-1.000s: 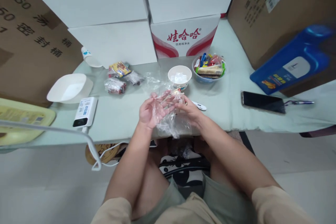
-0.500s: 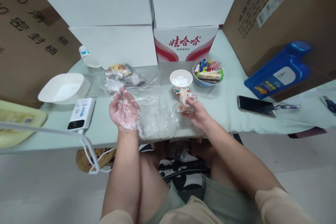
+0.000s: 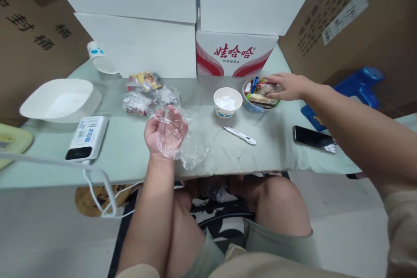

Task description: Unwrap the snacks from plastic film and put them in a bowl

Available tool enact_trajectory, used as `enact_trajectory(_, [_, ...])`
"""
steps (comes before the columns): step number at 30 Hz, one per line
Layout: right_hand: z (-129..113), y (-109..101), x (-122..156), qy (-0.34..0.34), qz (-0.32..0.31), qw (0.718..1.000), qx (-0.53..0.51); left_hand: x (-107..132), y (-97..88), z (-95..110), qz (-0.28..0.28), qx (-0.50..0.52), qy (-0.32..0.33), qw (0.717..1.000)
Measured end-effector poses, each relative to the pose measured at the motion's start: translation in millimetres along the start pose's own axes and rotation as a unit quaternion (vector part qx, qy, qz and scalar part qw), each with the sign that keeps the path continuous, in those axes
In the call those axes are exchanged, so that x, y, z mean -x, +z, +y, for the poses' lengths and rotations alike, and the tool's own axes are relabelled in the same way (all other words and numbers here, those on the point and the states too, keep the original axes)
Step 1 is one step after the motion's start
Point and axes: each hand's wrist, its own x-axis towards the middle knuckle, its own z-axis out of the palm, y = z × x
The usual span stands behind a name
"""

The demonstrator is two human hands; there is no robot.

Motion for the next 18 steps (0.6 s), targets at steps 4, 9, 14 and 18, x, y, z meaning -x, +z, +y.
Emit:
enact_trajectory(4, [5,14,-6,-0.046,-0.039,0.996,-0.061,-5,-2.3,-2,-0.005,-0.035,0.014,0.999])
enact_trajectory(9, [3,27,-2,-0.006,-0.009,0.995,-0.096,-9,-3.2,-4,0.020,-0.040,0.017,0.999])
enact_trajectory(14, [7,55,-16,-0.057,-0.013,0.998,-0.037,-11,-4.8,-7,-0.003,-0.017,-0.004,1.000])
enact_trajectory(18, [2,73,-17,-0.072,-0.012,0.995,-0.063,-14,-10.1,-8,-0.011,-0.067,0.016,0.998])
